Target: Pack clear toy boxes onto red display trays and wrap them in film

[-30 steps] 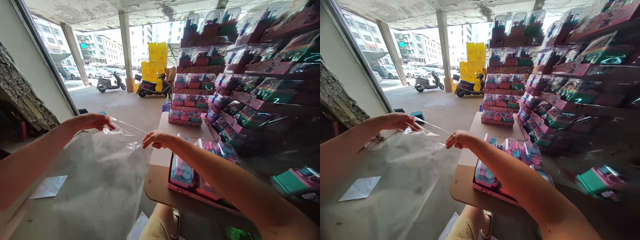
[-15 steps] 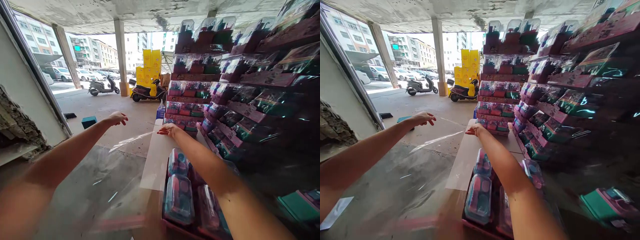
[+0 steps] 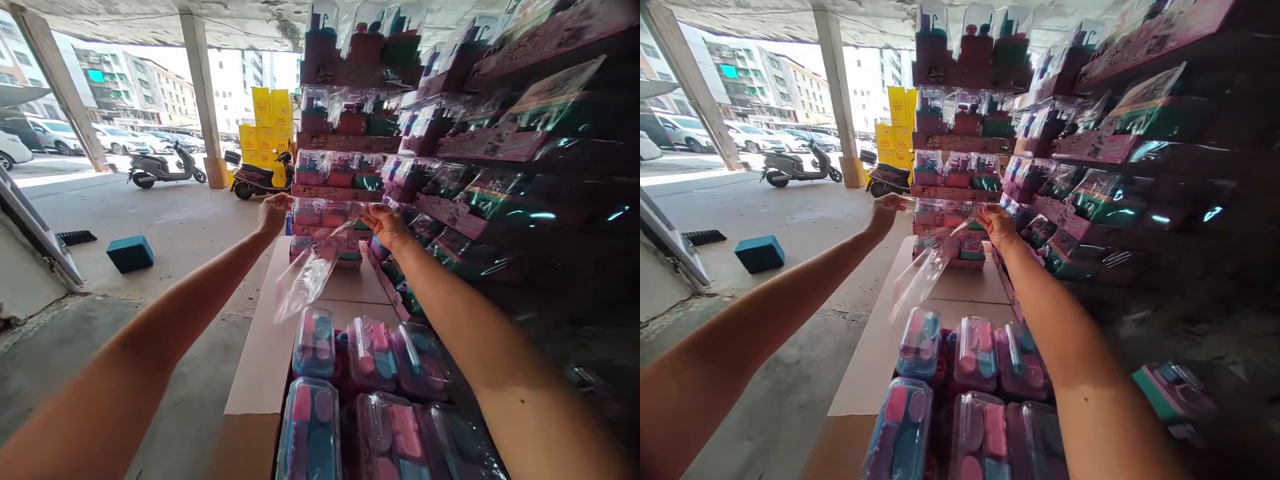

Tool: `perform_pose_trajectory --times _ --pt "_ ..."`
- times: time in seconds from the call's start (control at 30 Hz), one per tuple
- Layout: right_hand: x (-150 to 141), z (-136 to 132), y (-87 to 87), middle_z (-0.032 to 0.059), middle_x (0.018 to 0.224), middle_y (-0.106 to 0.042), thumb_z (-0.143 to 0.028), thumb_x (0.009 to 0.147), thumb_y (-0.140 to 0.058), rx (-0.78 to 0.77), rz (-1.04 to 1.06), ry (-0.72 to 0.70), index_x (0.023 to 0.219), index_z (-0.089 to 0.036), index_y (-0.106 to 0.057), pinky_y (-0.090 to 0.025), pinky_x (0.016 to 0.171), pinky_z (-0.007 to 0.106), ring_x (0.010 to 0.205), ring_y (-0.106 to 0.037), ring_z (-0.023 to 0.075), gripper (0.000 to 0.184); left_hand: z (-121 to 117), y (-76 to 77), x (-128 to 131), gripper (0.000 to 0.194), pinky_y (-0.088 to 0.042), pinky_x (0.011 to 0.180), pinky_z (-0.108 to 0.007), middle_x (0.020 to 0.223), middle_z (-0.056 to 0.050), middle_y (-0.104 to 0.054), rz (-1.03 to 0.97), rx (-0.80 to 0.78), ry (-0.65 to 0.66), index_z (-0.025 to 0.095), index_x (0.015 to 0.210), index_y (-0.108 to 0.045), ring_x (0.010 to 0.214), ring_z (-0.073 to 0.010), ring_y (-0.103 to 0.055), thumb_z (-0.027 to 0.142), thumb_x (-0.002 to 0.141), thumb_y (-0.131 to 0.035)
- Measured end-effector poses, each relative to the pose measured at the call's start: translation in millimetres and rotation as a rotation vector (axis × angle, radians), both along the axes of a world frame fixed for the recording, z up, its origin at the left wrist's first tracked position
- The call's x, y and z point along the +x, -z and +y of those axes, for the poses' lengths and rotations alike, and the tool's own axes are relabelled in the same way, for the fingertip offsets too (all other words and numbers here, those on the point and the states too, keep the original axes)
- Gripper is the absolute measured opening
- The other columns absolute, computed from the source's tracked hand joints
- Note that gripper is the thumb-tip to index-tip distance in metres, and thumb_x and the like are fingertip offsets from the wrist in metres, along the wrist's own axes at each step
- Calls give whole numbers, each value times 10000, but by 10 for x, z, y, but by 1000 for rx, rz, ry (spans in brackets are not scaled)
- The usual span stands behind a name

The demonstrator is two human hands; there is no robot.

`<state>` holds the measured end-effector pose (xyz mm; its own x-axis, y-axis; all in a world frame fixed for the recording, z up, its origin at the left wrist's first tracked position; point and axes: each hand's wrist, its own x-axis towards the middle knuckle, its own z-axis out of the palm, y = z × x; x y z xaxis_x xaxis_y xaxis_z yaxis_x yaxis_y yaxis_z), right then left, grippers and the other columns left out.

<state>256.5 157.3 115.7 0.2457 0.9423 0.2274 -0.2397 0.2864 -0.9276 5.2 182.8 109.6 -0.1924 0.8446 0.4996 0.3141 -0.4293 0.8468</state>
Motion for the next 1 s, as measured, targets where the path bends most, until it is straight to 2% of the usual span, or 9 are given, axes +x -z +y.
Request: perform_pose_trajectory --times 0.1,0.23,0.37,0.53,0.63,0.7,0.83,0.9,1.0 --pt "231 -384 56 -38 676 -638 -133 695 -673 -2 -16 -3 596 -209 -524 -479 846 275 800 -620 105 195 -259 25 115 240 -374 559 -207 665 -17 -698 -42 -51 60 147 845 -707 604 -120 -577 249 809 -493" --pt "483 -1069 175 -20 749 -684 -255 602 -782 -2 -99 -43 603 -221 -594 -480 863 300 888 -630 148 191 -885 -13 123 261 -351 493 -203 762 -40 -717 -71 -126 312 150 872 -699 597 -118 -541 335 797 -530" --pt "631 -1841 333 12 831 -698 -412 530 -829 -104 -176 -66 638 -231 -642 -480 874 325 918 -632 189 282 -1555 58 61 312 -465 646 -242 914 -51 -717 -32 -177 504 170 836 -708 875 -189 -608 446 748 -592" --pt "616 -2631 551 49 885 -675 -491 569 -795 -252 -244 -89 654 -218 -658 -474 894 357 1018 -590 237 317 -2151 373 -89 375 -509 814 -340 949 -62 -715 37 -263 626 170 848 -726 961 -238 -612 508 747 -597" --pt "550 -2945 642 54 906 -662 -506 620 -759 -284 -288 -113 687 -212 -667 -491 843 345 981 -585 224 315 -2408 599 -202 351 -491 881 -355 948 -65 -729 97 -277 634 179 887 -731 951 -245 -632 478 796 -572" --pt "512 -3100 688 53 896 -653 -508 648 -735 -279 -350 -83 676 -207 -658 -499 729 294 883 -586 196 313 -2567 726 -272 319 -485 897 -346 976 -59 -732 143 -277 632 197 904 -731 963 -248 -641 450 826 -554" --pt "510 -3316 813 37 828 -623 -535 670 -700 -255 -452 -80 633 -194 -633 -370 457 221 562 -492 100 349 -2863 922 -388 281 -473 939 -320 1034 -44 -724 225 -222 662 229 903 -727 1052 -246 -631 392 881 -499" --pt "554 -3401 893 35 834 -612 -537 687 -684 -252 -515 -137 641 -198 -641 -330 412 219 500 -452 80 346 -2987 1008 -435 280 -472 948 -299 1068 -46 -715 292 -164 682 238 913 -721 1097 -235 -614 347 906 -463" --pt "632 -3528 988 41 871 -605 -500 735 -655 -238 -636 -159 673 -213 -664 -391 449 226 542 -479 96 293 -3125 1124 -494 266 -470 957 -272 1168 -51 -673 436 -4 728 256 1000 -697 1164 -216 -573 251 918 -444"
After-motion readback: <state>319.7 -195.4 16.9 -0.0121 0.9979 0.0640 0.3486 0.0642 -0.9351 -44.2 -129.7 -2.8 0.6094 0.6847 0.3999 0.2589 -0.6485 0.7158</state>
